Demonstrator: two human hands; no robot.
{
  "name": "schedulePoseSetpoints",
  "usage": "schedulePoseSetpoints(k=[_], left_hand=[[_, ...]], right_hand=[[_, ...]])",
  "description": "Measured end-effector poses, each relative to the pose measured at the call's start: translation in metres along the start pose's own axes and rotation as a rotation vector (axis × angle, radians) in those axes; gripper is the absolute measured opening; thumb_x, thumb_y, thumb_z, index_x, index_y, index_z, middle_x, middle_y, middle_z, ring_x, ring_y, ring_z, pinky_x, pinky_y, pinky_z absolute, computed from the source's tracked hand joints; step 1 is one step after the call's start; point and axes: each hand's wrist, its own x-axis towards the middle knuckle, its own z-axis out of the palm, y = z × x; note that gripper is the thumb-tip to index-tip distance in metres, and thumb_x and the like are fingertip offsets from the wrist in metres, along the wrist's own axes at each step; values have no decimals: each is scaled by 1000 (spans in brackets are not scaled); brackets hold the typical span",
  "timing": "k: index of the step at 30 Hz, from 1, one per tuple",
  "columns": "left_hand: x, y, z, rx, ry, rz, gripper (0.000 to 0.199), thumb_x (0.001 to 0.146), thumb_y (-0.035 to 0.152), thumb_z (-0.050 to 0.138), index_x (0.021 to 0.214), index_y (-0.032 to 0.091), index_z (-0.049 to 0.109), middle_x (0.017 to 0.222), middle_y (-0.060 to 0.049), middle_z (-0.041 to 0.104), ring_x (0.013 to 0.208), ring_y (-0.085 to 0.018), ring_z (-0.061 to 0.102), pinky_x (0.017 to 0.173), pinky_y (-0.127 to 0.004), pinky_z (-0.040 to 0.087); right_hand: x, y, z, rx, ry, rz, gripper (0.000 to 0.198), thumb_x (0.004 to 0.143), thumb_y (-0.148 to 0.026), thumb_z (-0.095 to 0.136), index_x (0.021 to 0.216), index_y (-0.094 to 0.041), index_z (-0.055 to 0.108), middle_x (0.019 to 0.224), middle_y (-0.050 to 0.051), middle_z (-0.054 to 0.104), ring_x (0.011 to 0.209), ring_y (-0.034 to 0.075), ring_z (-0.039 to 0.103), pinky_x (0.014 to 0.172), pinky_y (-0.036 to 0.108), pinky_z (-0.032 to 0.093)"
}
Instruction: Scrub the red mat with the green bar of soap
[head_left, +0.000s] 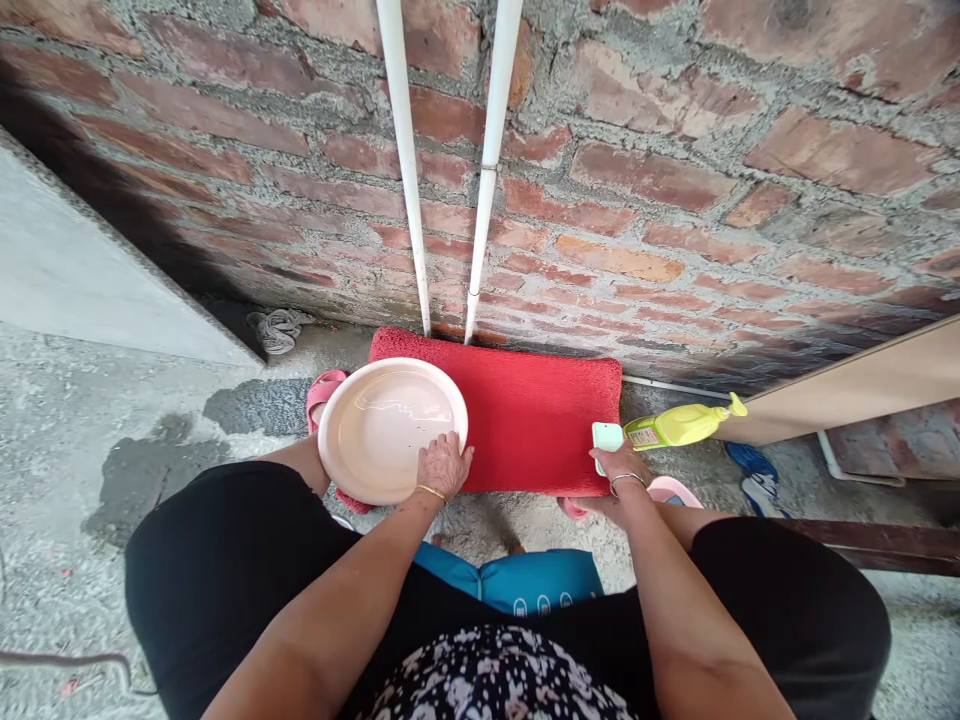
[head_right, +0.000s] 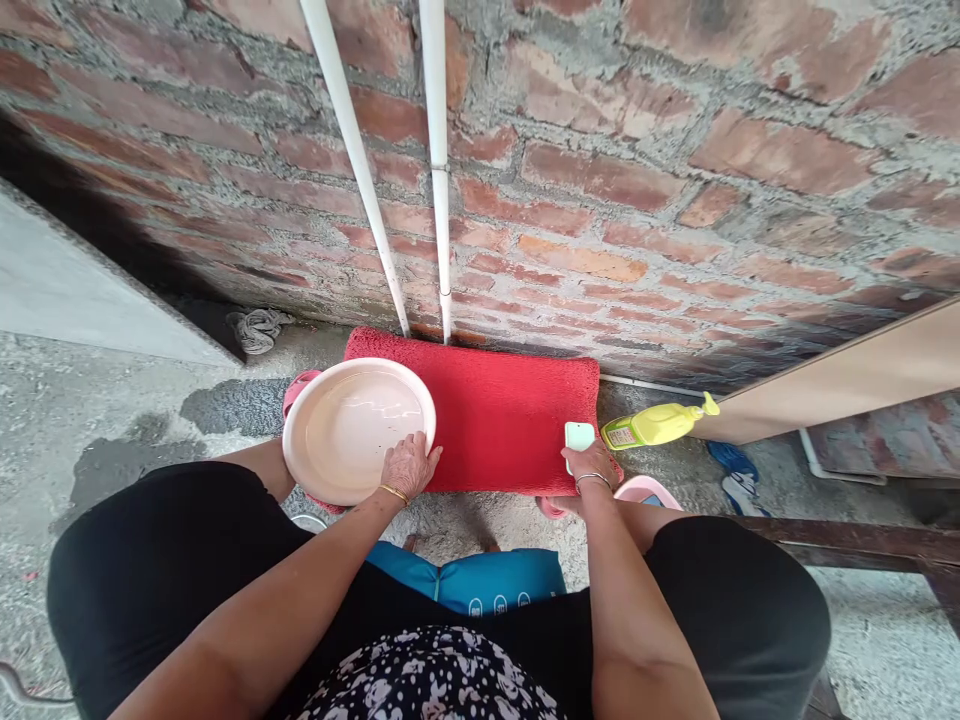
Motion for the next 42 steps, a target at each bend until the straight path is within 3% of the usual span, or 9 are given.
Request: schedulePoseSetpoints(k=[8, 11, 15, 20, 23, 26, 35, 39, 42], left_hand=[[3, 3, 1, 40, -11, -33, 42, 88, 49, 31, 107, 16, 50, 103, -13, 58, 98, -24, 54, 84, -39, 40], [5, 4, 2, 49, -6, -44, 41, 88, 49, 32, 107, 16, 49, 102, -12, 58, 97, -25, 55, 83, -39, 40], [6, 4, 3, 51, -13, -47, 40, 88, 48, 32, 106, 17, 49, 101, -12, 58, 96, -24, 55, 83, -39, 40], [5, 3, 4, 26, 3, -31, 40, 88, 48, 33, 105, 16, 49, 100, -12, 58, 96, -25, 55, 83, -40, 40], [5, 2, 5, 8, -9, -32, 39, 88, 47, 34, 106, 16, 49, 102, -12, 57, 98, -25, 54, 84, -40, 39], [5, 2, 4, -1, -10, -25, 36, 87, 44, 36, 107, 16, 48, 103, -13, 57, 99, -24, 53, 85, -39, 38], [5, 1, 6, 15, -32, -26, 31, 81, 31, 43, 107, 16, 47, 104, -11, 55, 97, -23, 52, 84, -40, 38], [6, 0, 9, 17, -7, -27, 29, 80, 28, 43, 106, 16, 47, 101, -11, 55, 94, -24, 53, 82, -40, 38], [7, 0, 9, 15, -9, -29, 28, 81, 28, 41, 105, 16, 48, 100, -11, 55, 94, -23, 53, 81, -40, 38]], right_hand=[[-48, -123, 15, 29, -64, -425, 79, 69, -52, 61, 135, -26, 27, 112, 8, 60, 98, 23, 59, 79, 32, 41], [-49, -143, 19, -34, -88, -511, 75, 69, -50, 62, 133, -26, 30, 111, 8, 60, 100, 24, 58, 83, 34, 39], [-18, -95, 9, -39, -82, -376, 72, 68, -52, 61, 130, -28, 35, 111, 9, 59, 99, 26, 58, 81, 36, 40], [18, 9, -10, 102, -84, 51, 68, 67, -53, 61, 126, -25, 40, 110, 11, 61, 99, 29, 59, 76, 38, 43], [19, 30, -13, 153, -43, 173, 70, 68, -57, 59, 125, -21, 42, 110, 16, 60, 101, 32, 58, 78, 41, 43], [8, -2, -10, 186, -47, 12, 71, 67, -57, 61, 126, -22, 41, 110, 13, 61, 99, 29, 59, 78, 38, 44], [-53, -191, 17, -7, -77, -560, 70, 70, -52, 62, 130, -28, 34, 112, 6, 58, 101, 23, 57, 82, 33, 39], [-54, -212, 21, -96, -59, -648, 66, 70, -47, 63, 127, -27, 36, 112, 8, 56, 101, 24, 56, 85, 35, 37], [-33, -185, 13, -91, -48, -567, 66, 68, -47, 64, 125, -27, 39, 111, 8, 57, 100, 24, 56, 83, 35, 38]])
